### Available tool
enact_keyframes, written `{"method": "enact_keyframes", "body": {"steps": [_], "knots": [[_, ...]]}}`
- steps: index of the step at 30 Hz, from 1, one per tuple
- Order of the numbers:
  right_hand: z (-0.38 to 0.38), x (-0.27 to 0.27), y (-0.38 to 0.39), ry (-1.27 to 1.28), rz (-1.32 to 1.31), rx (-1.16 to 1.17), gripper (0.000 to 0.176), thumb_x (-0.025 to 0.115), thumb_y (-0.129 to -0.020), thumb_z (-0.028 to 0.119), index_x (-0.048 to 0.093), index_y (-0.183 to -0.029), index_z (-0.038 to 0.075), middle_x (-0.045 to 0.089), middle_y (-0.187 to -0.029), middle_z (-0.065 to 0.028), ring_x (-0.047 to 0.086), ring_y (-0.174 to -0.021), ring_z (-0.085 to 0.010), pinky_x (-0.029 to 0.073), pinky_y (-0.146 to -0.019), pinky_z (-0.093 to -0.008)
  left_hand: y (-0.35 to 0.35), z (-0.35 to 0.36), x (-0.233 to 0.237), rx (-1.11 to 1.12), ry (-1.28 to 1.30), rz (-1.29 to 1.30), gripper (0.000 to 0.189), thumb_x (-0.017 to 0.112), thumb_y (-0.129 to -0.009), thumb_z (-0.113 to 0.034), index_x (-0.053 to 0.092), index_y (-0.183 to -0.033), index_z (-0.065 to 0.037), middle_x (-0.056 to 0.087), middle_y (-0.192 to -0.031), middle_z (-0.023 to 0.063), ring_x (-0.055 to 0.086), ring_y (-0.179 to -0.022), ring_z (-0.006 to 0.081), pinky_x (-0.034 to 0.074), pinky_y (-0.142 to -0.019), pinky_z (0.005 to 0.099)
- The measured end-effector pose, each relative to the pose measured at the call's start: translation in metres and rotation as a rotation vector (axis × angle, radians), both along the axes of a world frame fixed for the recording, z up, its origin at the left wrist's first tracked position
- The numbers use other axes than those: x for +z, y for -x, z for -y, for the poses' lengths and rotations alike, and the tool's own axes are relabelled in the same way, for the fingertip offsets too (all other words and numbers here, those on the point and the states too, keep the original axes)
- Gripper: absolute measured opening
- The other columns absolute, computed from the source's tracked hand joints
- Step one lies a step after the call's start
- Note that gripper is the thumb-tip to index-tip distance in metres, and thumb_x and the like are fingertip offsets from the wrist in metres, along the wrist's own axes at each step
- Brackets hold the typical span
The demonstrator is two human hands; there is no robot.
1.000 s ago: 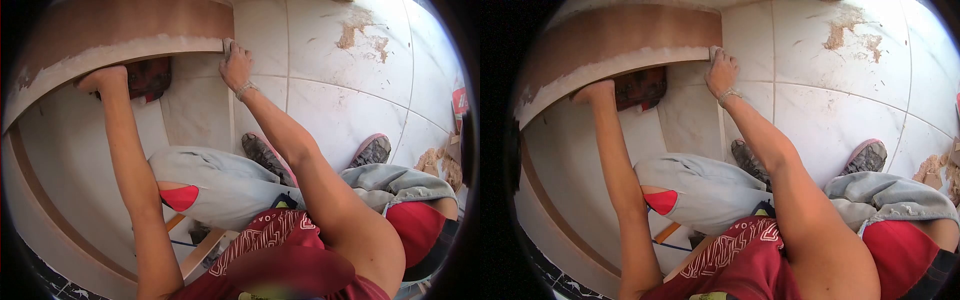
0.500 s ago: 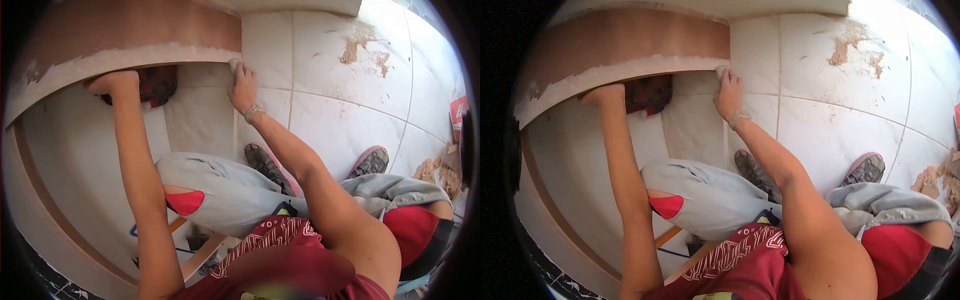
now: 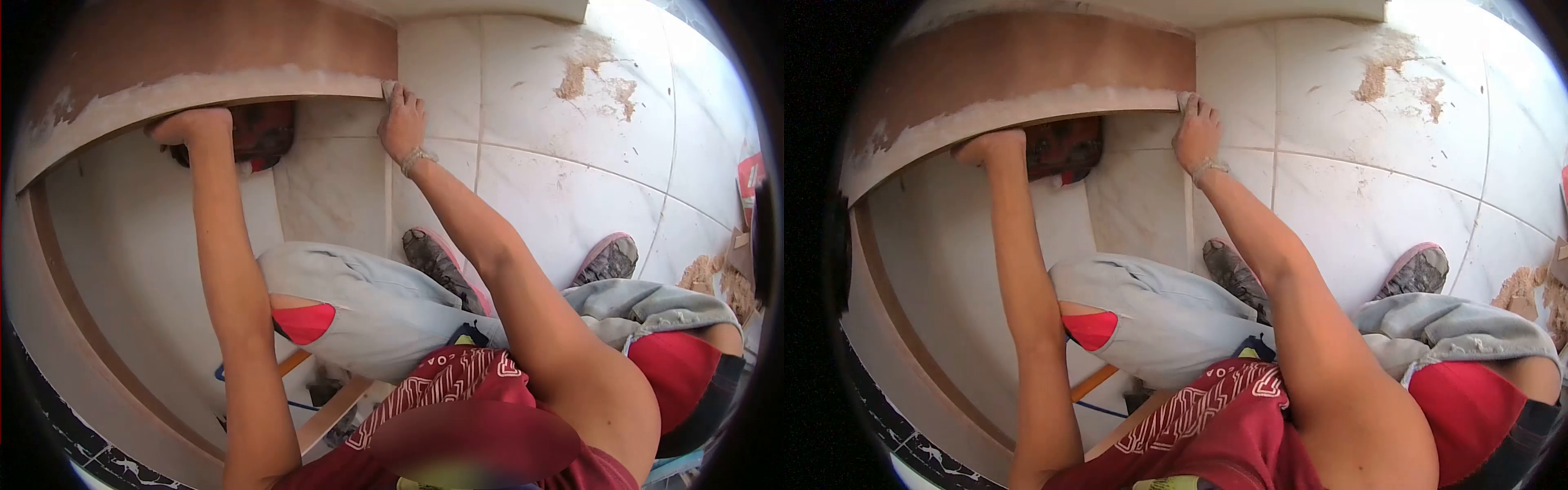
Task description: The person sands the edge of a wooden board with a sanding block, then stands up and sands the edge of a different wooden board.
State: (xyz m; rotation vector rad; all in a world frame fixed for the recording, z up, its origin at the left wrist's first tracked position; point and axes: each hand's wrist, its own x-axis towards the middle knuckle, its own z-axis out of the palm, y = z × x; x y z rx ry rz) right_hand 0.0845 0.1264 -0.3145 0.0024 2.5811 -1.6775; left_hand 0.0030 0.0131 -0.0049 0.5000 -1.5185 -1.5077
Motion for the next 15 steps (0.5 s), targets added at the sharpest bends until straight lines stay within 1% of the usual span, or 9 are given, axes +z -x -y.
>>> {"method": "enact_keyframes", "body": {"steps": [2, 4, 7, 11, 14, 15], "knots": [[-0.003, -0.006, 0.012, -0.052, 0.027, 0.016, 0.076, 0.067, -0.076, 0.006, 0.042, -0.148, -0.003, 0.053, -0.137, -0.0206, 0.052, -0.120, -0.0395, 0.045, -0.098, -0.0504, 0.005, 0.000, -0.001, -0.002, -0.007, 0.000, 0.044, 0.032, -0.098, -0.047, 0.062, -0.117, -0.021, 0.063, -0.120, 0.0040, 0.060, -0.114, 0.0278, 0.046, -0.102, 0.0600], [-0.001, -0.014, 0.012, -0.046, -0.027, 0.023, 0.077, 0.068, -0.076, 0.007, 0.042, -0.147, -0.004, 0.055, -0.135, -0.0211, 0.053, -0.118, -0.0397, 0.045, -0.099, -0.0493, 0.003, 0.000, 0.000, -0.017, -0.008, -0.009, 0.044, 0.032, -0.098, -0.046, 0.062, -0.116, -0.020, 0.063, -0.121, 0.0044, 0.059, -0.114, 0.0285, 0.046, -0.102, 0.0606], [-0.010, -0.023, 0.016, -0.039, -0.091, 0.080, 0.078, 0.069, -0.075, 0.009, 0.041, -0.147, -0.006, 0.056, -0.132, -0.0217, 0.054, -0.117, -0.0398, 0.045, -0.101, -0.0469, 0.005, 0.003, 0.001, -0.042, -0.027, -0.011, 0.043, 0.032, -0.097, -0.047, 0.062, -0.113, -0.020, 0.063, -0.116, 0.0047, 0.060, -0.110, 0.0291, 0.046, -0.103, 0.0607], [-0.015, -0.028, 0.019, -0.056, -0.115, 0.149, 0.080, 0.070, -0.075, 0.012, 0.041, -0.147, -0.008, 0.057, -0.131, -0.0221, 0.055, -0.115, -0.0395, 0.046, -0.102, -0.0441, 0.005, 0.005, 0.000, -0.062, -0.002, 0.013, 0.046, 0.031, -0.097, -0.048, 0.062, -0.114, -0.020, 0.063, -0.118, 0.0051, 0.059, -0.112, 0.0298, 0.045, -0.105, 0.0610], [-0.013, -0.032, 0.018, -0.043, -0.162, 0.129, 0.079, 0.070, -0.075, 0.012, 0.041, -0.146, -0.008, 0.057, -0.130, -0.0224, 0.056, -0.114, -0.0390, 0.046, -0.103, -0.0426, 0.004, 0.008, -0.001, -0.091, 0.011, 0.005, 0.047, 0.030, -0.097, -0.050, 0.062, -0.114, -0.020, 0.064, -0.119, 0.0055, 0.058, -0.113, 0.0300, 0.044, -0.106, 0.0612], [-0.014, -0.029, 0.018, -0.045, -0.122, 0.139, 0.080, 0.069, -0.074, 0.012, 0.041, -0.146, -0.008, 0.056, -0.131, -0.0230, 0.055, -0.116, -0.0399, 0.045, -0.104, -0.0433, 0.006, 0.014, -0.005, -0.110, 0.000, -0.008, 0.047, 0.030, -0.097, -0.050, 0.062, -0.114, -0.020, 0.064, -0.119, 0.0056, 0.058, -0.113, 0.0304, 0.044, -0.106, 0.0615]]}}
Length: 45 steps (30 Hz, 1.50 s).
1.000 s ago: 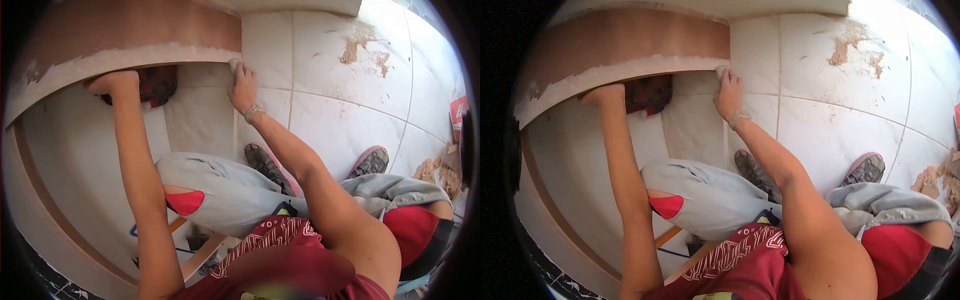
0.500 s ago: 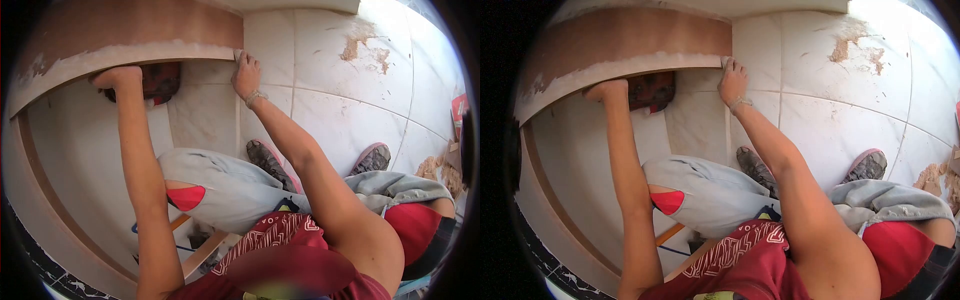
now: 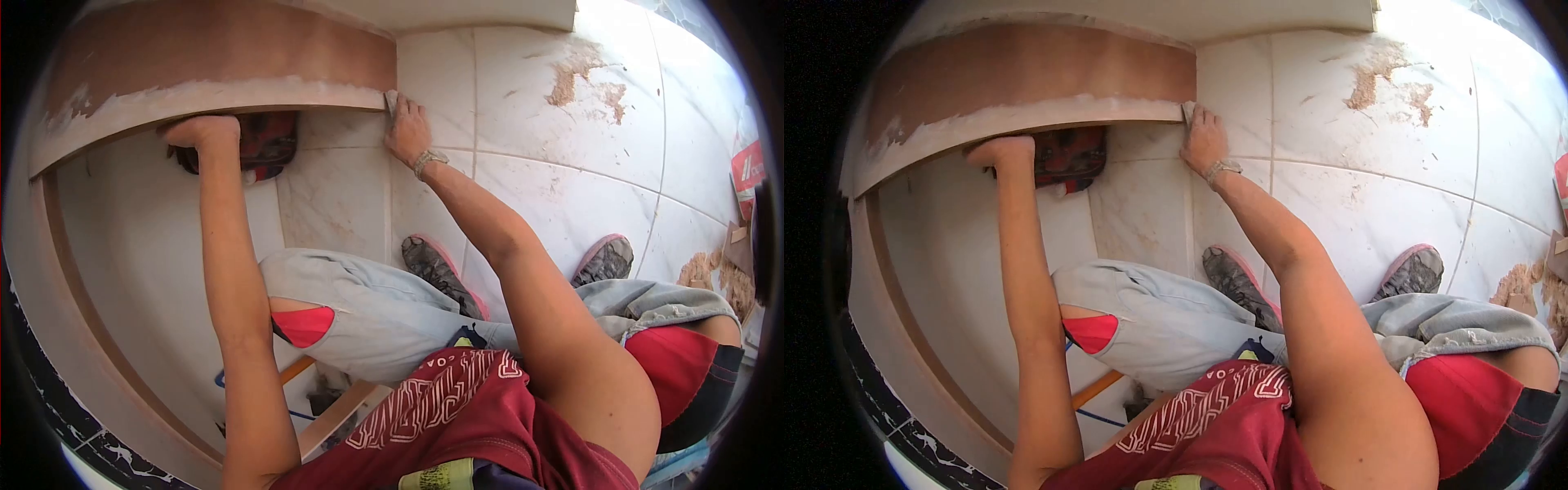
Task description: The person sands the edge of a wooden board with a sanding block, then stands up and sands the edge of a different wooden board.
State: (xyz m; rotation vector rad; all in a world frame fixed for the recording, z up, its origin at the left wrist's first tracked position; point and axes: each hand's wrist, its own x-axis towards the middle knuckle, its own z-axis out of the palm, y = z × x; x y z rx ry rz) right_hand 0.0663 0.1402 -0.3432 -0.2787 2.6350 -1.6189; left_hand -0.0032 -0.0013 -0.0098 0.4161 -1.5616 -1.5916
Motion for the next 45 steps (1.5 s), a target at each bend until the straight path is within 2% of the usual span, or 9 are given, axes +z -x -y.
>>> {"method": "enact_keyframes", "body": {"steps": [4, 10, 16, 22, 26, 28, 37, 45], "knots": [[0.000, 0.005, 0.002, -0.048, 0.078, 0.034, 0.081, 0.069, -0.073, 0.012, 0.040, -0.147, -0.007, 0.055, -0.134, -0.0240, 0.053, -0.121, -0.0414, 0.044, -0.107, -0.0448, -0.002, 0.004, -0.003, -0.036, -0.025, 0.018, 0.052, 0.028, -0.098, -0.053, 0.063, -0.116, -0.018, 0.064, -0.122, 0.0070, 0.059, -0.113, 0.0325, 0.044, -0.105, 0.0614], [-0.006, 0.019, 0.002, -0.058, 0.104, 0.038, 0.086, 0.073, -0.073, 0.011, 0.037, -0.147, -0.008, 0.054, -0.133, -0.0249, 0.053, -0.121, -0.0422, 0.046, -0.105, -0.0454, -0.011, 0.011, 0.037, -0.120, -0.020, 0.022, 0.055, 0.028, -0.098, -0.052, 0.062, -0.123, -0.017, 0.059, -0.135, 0.0085, 0.055, -0.124, 0.0327, 0.041, -0.109, 0.0603], [-0.001, 0.012, 0.002, -0.077, 0.082, 0.038, 0.087, 0.074, -0.071, 0.012, 0.036, -0.147, -0.008, 0.053, -0.133, -0.0247, 0.054, -0.119, -0.0431, 0.048, -0.103, -0.0462, -0.002, 0.006, 0.025, 0.025, 0.065, -0.032, 0.055, 0.027, -0.098, -0.051, 0.062, -0.122, -0.016, 0.059, -0.136, 0.0083, 0.055, -0.125, 0.0319, 0.043, -0.109, 0.0588], [-0.007, 0.019, 0.003, -0.076, 0.083, 0.062, 0.084, 0.073, -0.071, 0.011, 0.038, -0.145, -0.008, 0.053, -0.132, -0.0247, 0.055, -0.117, -0.0432, 0.048, -0.102, -0.0472, -0.002, 0.015, 0.026, -0.047, 0.100, -0.030, 0.056, 0.027, -0.097, -0.051, 0.060, -0.125, -0.016, 0.058, -0.136, 0.0084, 0.054, -0.128, 0.0336, 0.044, -0.108, 0.0578], [-0.007, 0.019, 0.002, -0.061, 0.067, 0.053, 0.083, 0.072, -0.071, 0.010, 0.038, -0.145, -0.008, 0.054, -0.131, -0.0247, 0.055, -0.116, -0.0433, 0.049, -0.101, -0.0474, -0.003, 0.011, 0.027, -0.020, 0.089, -0.012, 0.054, 0.026, -0.098, -0.053, 0.061, -0.119, -0.017, 0.059, -0.130, 0.0088, 0.056, -0.123, 0.0341, 0.046, -0.104, 0.0590], [-0.006, 0.018, 0.002, -0.090, 0.075, 0.054, 0.086, 0.076, -0.071, 0.012, 0.038, -0.145, -0.008, 0.054, -0.130, -0.0222, 0.054, -0.117, -0.0401, 0.049, -0.100, -0.0459, -0.005, 0.005, 0.026, 0.000, 0.094, -0.001, 0.053, 0.026, -0.098, -0.053, 0.061, -0.116, -0.017, 0.060, -0.128, 0.0089, 0.057, -0.120, 0.0336, 0.047, -0.101, 0.0593], [-0.005, 0.013, 0.002, -0.093, 0.037, 0.043, 0.089, 0.077, -0.070, 0.014, 0.038, -0.146, -0.008, 0.054, -0.129, -0.0212, 0.054, -0.118, -0.0393, 0.050, -0.099, -0.0459, -0.006, 0.003, 0.028, -0.038, 0.071, 0.003, 0.056, 0.024, -0.098, -0.055, 0.060, -0.121, -0.018, 0.058, -0.132, 0.0097, 0.054, -0.125, 0.0355, 0.043, -0.106, 0.0623], [-0.003, 0.011, 0.003, -0.104, 0.043, 0.057, 0.089, 0.078, -0.070, 0.014, 0.038, -0.147, -0.008, 0.054, -0.129, -0.0213, 0.054, -0.117, -0.0390, 0.050, -0.099, -0.0452, -0.008, 0.001, 0.029, -0.051, 0.083, 0.017, 0.056, 0.025, -0.097, -0.054, 0.059, -0.125, -0.019, 0.055, -0.138, 0.0090, 0.050, -0.132, 0.0343, 0.039, -0.111, 0.0595]]}}
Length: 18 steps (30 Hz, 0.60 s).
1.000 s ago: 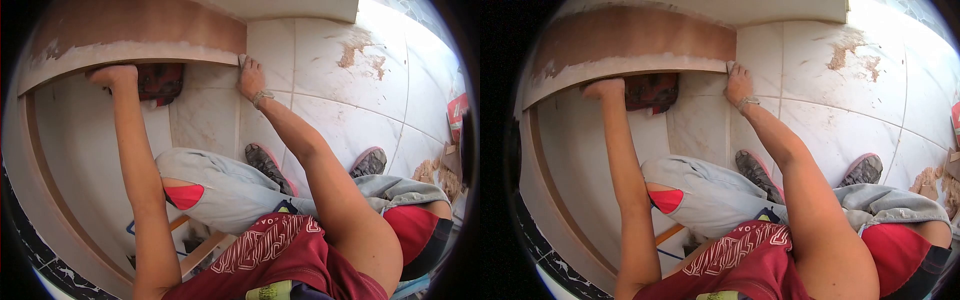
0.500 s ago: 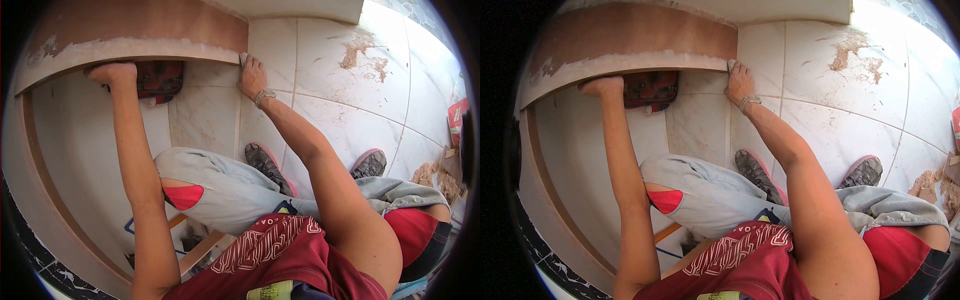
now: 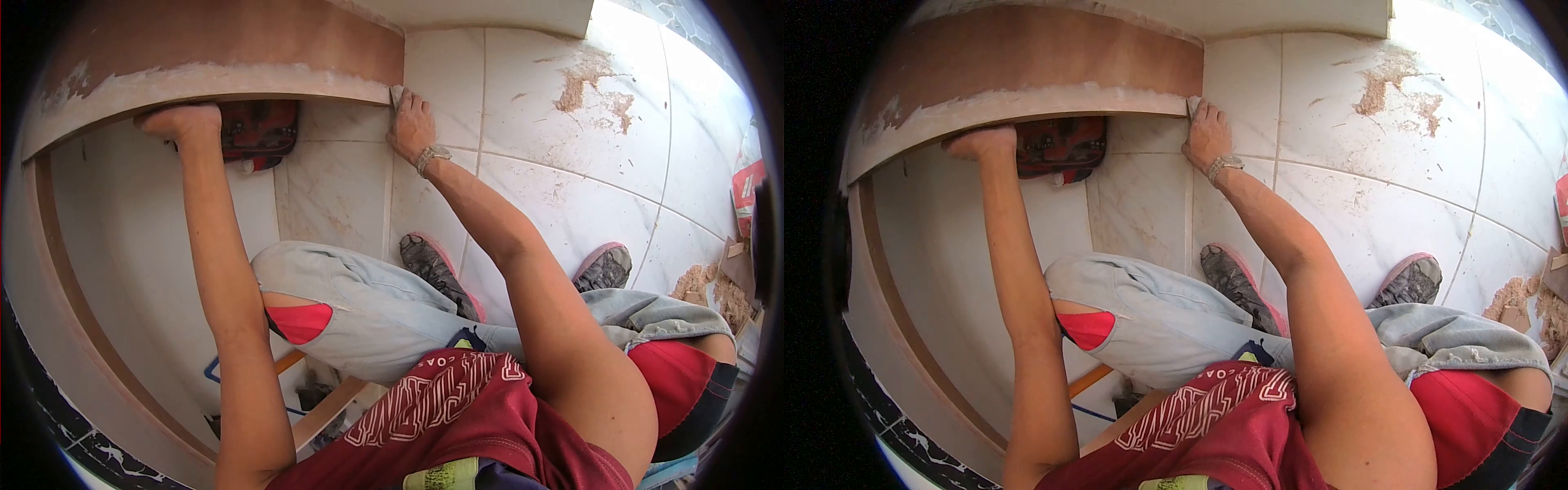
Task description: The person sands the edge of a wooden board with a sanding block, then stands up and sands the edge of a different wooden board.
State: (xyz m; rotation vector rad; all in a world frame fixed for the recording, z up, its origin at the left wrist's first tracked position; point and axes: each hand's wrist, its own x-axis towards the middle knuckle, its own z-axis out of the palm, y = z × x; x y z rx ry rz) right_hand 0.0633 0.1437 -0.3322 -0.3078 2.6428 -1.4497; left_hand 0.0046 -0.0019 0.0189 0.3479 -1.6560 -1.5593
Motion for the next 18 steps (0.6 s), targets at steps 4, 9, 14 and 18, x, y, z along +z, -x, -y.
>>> {"method": "enact_keyframes", "body": {"steps": [4, 9, 14, 18], "knots": [[-0.0015, 0.0025, -0.0007, -0.005, 0.001, 0.004, 0.089, 0.078, -0.070, 0.015, 0.038, -0.147, -0.009, 0.054, -0.129, -0.0214, 0.054, -0.117, -0.0389, 0.050, -0.099, -0.0450, 0.0003, 0.0018, 0.0000, 0.004, 0.005, 0.001, 0.056, 0.027, -0.097, -0.054, 0.059, -0.126, -0.019, 0.055, -0.138, 0.0090, 0.050, -0.132, 0.0345, 0.040, -0.111, 0.0596], [-0.0008, 0.0024, -0.0005, -0.003, 0.004, 0.001, 0.089, 0.078, -0.071, 0.015, 0.038, -0.146, -0.009, 0.054, -0.129, -0.0218, 0.054, -0.117, -0.0391, 0.050, -0.100, -0.0450, -0.0005, -0.0009, 0.0002, 0.006, 0.006, 0.003, 0.055, 0.027, -0.096, -0.054, 0.059, -0.124, -0.019, 0.056, -0.136, 0.0087, 0.051, -0.130, 0.0344, 0.041, -0.110, 0.0602], [-0.0037, 0.0034, -0.0004, 0.040, -0.012, 0.009, 0.084, 0.072, -0.072, 0.012, 0.037, -0.145, -0.010, 0.054, -0.130, -0.0260, 0.054, -0.115, -0.0429, 0.047, -0.101, -0.0464, -0.0008, -0.0031, 0.0013, 0.021, -0.013, 0.004, 0.051, 0.028, -0.096, -0.054, 0.060, -0.117, -0.019, 0.058, -0.128, 0.0085, 0.055, -0.122, 0.0335, 0.043, -0.105, 0.0605], [-0.0044, 0.0049, 0.0000, 0.041, 0.008, 0.020, 0.083, 0.071, -0.072, 0.012, 0.038, -0.145, -0.011, 0.053, -0.131, -0.0263, 0.054, -0.115, -0.0427, 0.046, -0.103, -0.0461, -0.0003, -0.0035, 0.0017, 0.031, -0.022, -0.005, 0.049, 0.028, -0.096, -0.053, 0.059, -0.111, -0.019, 0.060, -0.119, 0.0075, 0.057, -0.116, 0.0322, 0.045, -0.102, 0.0598]]}}
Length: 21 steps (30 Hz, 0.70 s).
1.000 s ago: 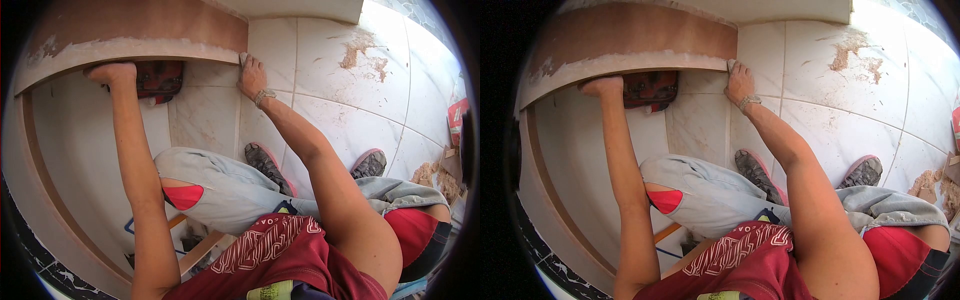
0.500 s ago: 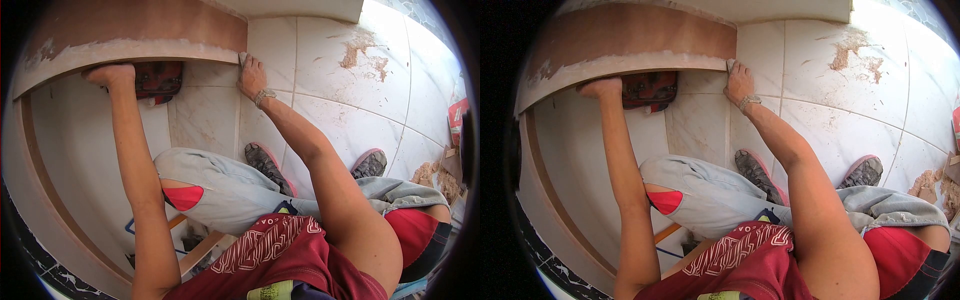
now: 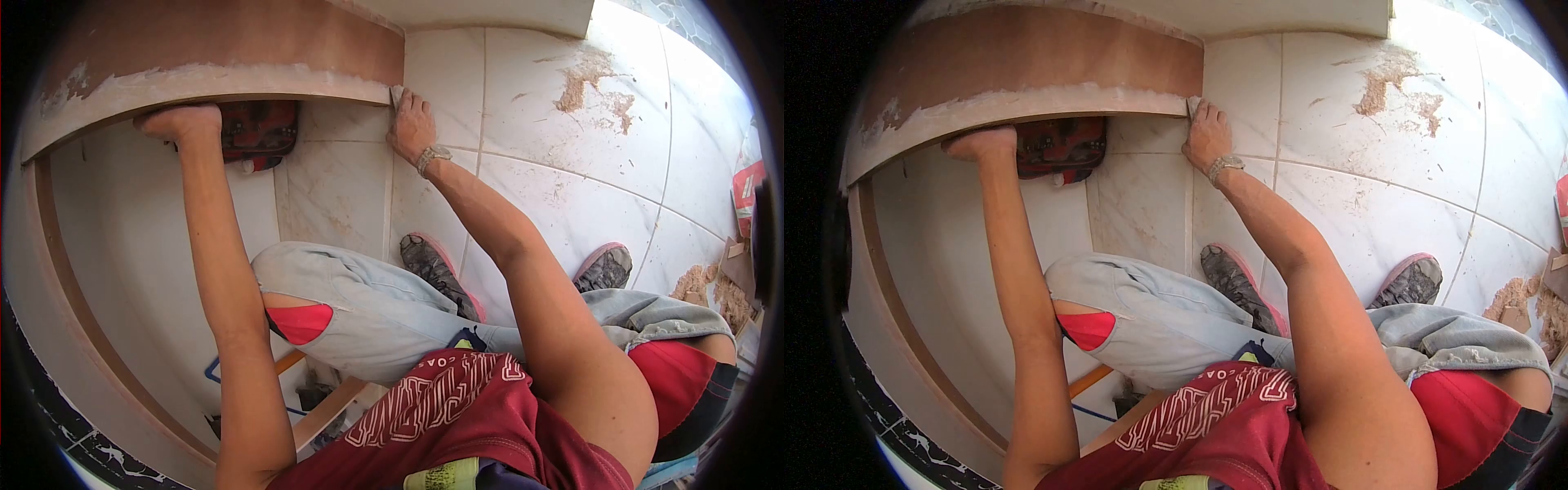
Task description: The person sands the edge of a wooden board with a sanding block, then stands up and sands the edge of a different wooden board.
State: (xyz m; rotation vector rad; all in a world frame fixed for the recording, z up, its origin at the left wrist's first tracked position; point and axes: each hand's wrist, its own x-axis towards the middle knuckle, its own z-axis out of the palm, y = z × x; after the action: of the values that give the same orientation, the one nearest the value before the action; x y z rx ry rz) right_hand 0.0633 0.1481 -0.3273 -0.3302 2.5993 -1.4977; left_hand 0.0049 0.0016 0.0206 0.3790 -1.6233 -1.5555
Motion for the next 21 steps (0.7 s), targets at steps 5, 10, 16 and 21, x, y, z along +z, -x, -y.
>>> {"method": "enact_keyframes", "body": {"steps": [5, 10, 16, 21], "knots": [[0.0004, 0.0005, -0.0001, -0.003, -0.012, -0.006, 0.081, 0.070, -0.072, 0.012, 0.039, -0.143, -0.012, 0.054, -0.130, -0.0264, 0.054, -0.116, -0.0420, 0.045, -0.104, -0.0457, 0.0001, 0.0007, -0.0003, 0.010, -0.003, -0.008, 0.048, 0.028, -0.096, -0.053, 0.059, -0.108, -0.019, 0.061, -0.114, 0.0067, 0.058, -0.113, 0.0314, 0.045, -0.100, 0.0595], [0.0026, -0.0031, 0.0002, -0.007, -0.026, -0.008, 0.083, 0.070, -0.072, 0.013, 0.039, -0.144, -0.012, 0.055, -0.129, -0.0264, 0.054, -0.116, -0.0413, 0.045, -0.104, -0.0451, 0.0000, -0.0033, 0.0000, 0.024, -0.017, -0.006, 0.047, 0.029, -0.095, -0.052, 0.060, -0.106, -0.019, 0.062, -0.114, 0.0068, 0.058, -0.113, 0.0312, 0.046, -0.099, 0.0594], [0.0033, -0.0049, 0.0005, -0.017, -0.028, -0.013, 0.084, 0.073, -0.071, 0.013, 0.039, -0.144, -0.010, 0.055, -0.128, -0.0233, 0.055, -0.115, -0.0403, 0.049, -0.099, -0.0457, 0.0013, 0.0049, -0.0004, -0.002, -0.001, -0.013, 0.046, 0.029, -0.096, -0.052, 0.060, -0.106, -0.019, 0.062, -0.116, 0.0079, 0.059, -0.112, 0.0326, 0.048, -0.096, 0.0594], [0.0032, -0.0048, 0.0012, -0.019, -0.022, -0.012, 0.082, 0.072, -0.071, 0.012, 0.039, -0.143, -0.011, 0.055, -0.127, -0.0235, 0.055, -0.114, -0.0408, 0.049, -0.099, -0.0460, 0.0015, 0.0014, -0.0001, 0.004, 0.003, -0.009, 0.047, 0.029, -0.096, -0.052, 0.060, -0.107, -0.018, 0.061, -0.119, 0.0083, 0.059, -0.114, 0.0327, 0.047, -0.097, 0.0596]]}}
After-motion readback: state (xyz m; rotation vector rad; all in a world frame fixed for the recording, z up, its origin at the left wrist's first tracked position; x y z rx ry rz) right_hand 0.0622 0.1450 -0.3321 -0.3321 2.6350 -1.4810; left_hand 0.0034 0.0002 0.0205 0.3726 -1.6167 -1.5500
